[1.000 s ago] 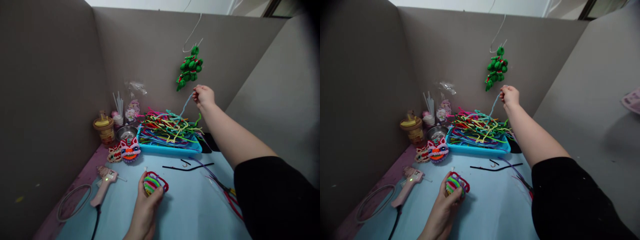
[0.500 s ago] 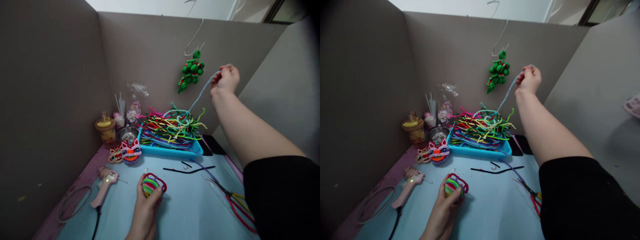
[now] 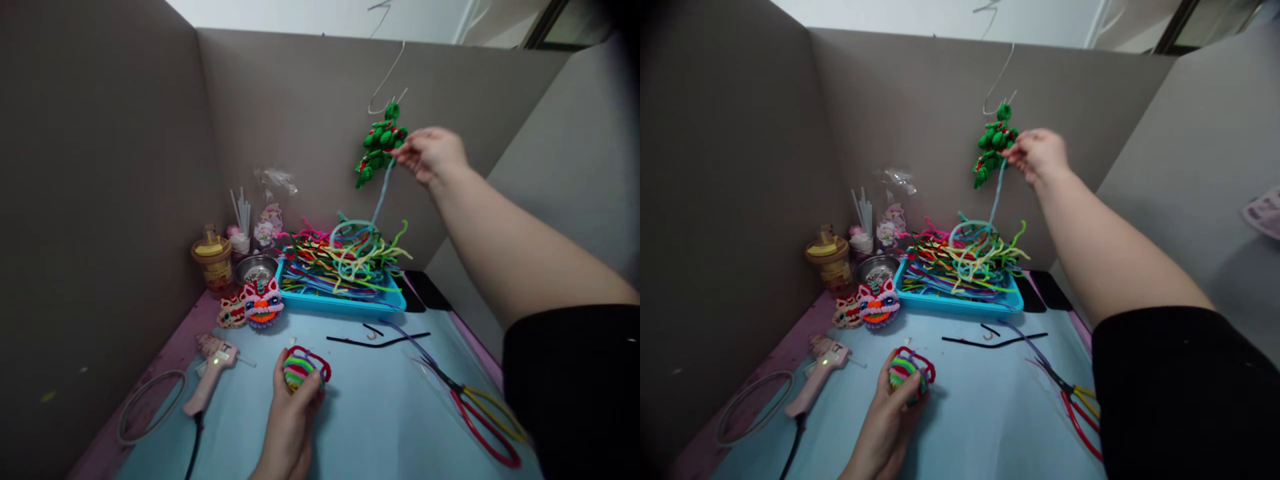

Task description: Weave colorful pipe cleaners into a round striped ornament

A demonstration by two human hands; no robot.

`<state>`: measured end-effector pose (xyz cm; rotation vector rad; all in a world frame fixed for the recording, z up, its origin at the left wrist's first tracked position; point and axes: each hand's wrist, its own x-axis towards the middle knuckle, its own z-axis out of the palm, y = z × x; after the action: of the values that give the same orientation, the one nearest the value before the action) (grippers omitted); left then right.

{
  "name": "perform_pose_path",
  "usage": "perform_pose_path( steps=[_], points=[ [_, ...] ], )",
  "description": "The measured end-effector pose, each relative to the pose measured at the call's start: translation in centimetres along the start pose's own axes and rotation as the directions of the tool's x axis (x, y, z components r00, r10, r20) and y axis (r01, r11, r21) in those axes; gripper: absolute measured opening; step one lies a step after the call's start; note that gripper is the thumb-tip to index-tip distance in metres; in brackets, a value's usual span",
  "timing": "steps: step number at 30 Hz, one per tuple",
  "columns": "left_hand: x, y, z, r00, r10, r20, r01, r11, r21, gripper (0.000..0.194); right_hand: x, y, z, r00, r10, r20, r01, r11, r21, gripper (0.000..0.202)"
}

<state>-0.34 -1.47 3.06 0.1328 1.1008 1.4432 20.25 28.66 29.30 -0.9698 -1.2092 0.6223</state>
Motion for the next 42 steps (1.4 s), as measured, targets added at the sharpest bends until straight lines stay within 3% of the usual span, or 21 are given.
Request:
perform_pose_path(
  steps=[1,2,4,7,14,16,17,19,20,22,24,26,27,28,29,33,36,38,39,41,42],
  points=[
    [0.1,-0.1,0.0,1.0,0.001,0.003,-0.001,1.0,0.003,0.078,0.4,-0.9,0.3,0.99,-0.086,-0.108,0.095,0.992,0.083,0.024],
    [0.1,-0.1,-0.1,1.0,-0.001,0.007,0.0,1.0,0.007,0.076,0.8,-1.7,0.6,0.984,-0.119,-0.13,0.135,0.983,0.123,0.025],
    [0.1,-0.1,-0.1,1.0,-0.003,0.014,0.003,1.0,0.01,0.075,1.5,-3.2,1.1,0.977,-0.194,-0.094,0.206,0.968,0.142,0.022],
    [0.0,0.1,-0.1,1.0,0.005,0.019,-0.005,1.0,0.002,0.074,2.0,-4.6,1.4,0.918,-0.366,-0.151,0.39,0.899,0.198,0.021],
    [-0.4,0.8,-0.2,0.998,0.007,0.06,-0.007,1.0,-0.004,0.074,3.2,-7.4,0.1,0.82,-0.485,-0.304,0.562,0.785,0.262,0.025],
    [-0.3,0.7,-0.4,0.996,0.008,0.09,-0.007,1.0,-0.011,0.069,2.3,-7.0,0.0,0.852,-0.47,-0.229,0.517,0.823,0.234,0.022],
    [-0.3,0.7,-0.5,0.993,0.005,0.116,-0.003,1.0,-0.025,0.065,1.3,-6.6,0.1,0.896,-0.42,-0.141,0.441,0.876,0.196,0.02],
    [-0.3,0.9,-0.8,0.982,-0.006,0.189,0.024,0.995,-0.095,0.055,-2.0,-5.3,0.3,0.962,-0.249,0.111,0.246,0.969,0.035,0.018],
    [-0.4,1.2,-0.9,0.971,-0.015,0.241,0.052,0.988,-0.147,0.052,-4.3,-4.7,0.3,0.947,-0.168,0.273,0.179,0.984,-0.015,0.015],
    [-0.6,1.8,-1.2,0.927,-0.019,0.374,0.125,0.957,-0.261,0.055,-9.8,-3.9,0.0,0.812,-0.062,0.58,0.117,0.992,-0.058,0.009],
    [-0.9,2.4,-1.5,0.838,-0.024,0.545,0.201,0.942,-0.268,0.068,-15.7,-3.7,-0.7,0.506,-0.035,0.862,0.161,0.985,-0.055,0.005],
    [-1.0,2.6,-1.8,0.76,-0.064,0.647,0.266,0.939,-0.219,0.078,-21.0,-3.5,-1.7,0.148,-0.068,0.987,0.278,0.96,0.024,0.004],
    [-1.0,2.6,-2.0,0.733,-0.097,0.673,0.294,0.938,-0.185,0.083,-23.3,-3.3,-2.2,0.043,-0.093,0.995,0.328,0.942,0.074,0.005],
    [-1.1,2.4,-2.2,0.711,-0.135,0.69,0.319,0.937,-0.145,0.088,-25.1,-3.0,-2.7,-0.039,-0.106,0.994,0.363,0.925,0.113,0.01],
    [-1.1,2.1,-2.4,0.692,-0.17,0.702,0.337,0.936,-0.105,0.094,-26.6,-2.6,-3.1,-0.086,-0.122,0.989,0.378,0.914,0.146,0.012],
    [-1.2,1.1,-2.5,0.613,-0.276,0.741,0.386,0.922,0.024,0.112,-29.7,-0.7,-4.4,-0.185,-0.117,0.976,0.37,0.912,0.179,0.015],
    [-1.4,1.0,-2.2,0.592,-0.283,0.755,0.405,0.914,0.025,0.104,-29.7,0.3,-5.2,-0.201,-0.103,0.974,0.354,0.92,0.17,0.014],
    [-1.4,1.1,-1.9,0.598,-0.258,0.759,0.397,0.918,-0.001,0.098,-29.1,1.2,-5.6,-0.114,-0.077,0.991,0.41,0.905,0.117,0.017],
    [-1.4,1.1,-1.9,0.602,-0.245,0.76,0.391,0.92,-0.013,0.096,-28.6,1.9,-5.8,-0.012,-0.062,0.998,0.46,0.886,0.06,0.019],
    [-1.4,1.0,-1.7,0.611,-0.232,0.757,0.378,0.926,-0.021,0.092,-27.5,3.9,-5.9,0.303,-0.06,0.951,0.571,0.811,-0.131,0.022],
    [-1.4,0.9,-1.7,0.616,-0.23,0.753,0.37,0.929,-0.019,0.091,-27.0,5.2,-5.9,0.408,-0.076,0.91,0.613,0.761,-0.211,0.024]
  ],
)
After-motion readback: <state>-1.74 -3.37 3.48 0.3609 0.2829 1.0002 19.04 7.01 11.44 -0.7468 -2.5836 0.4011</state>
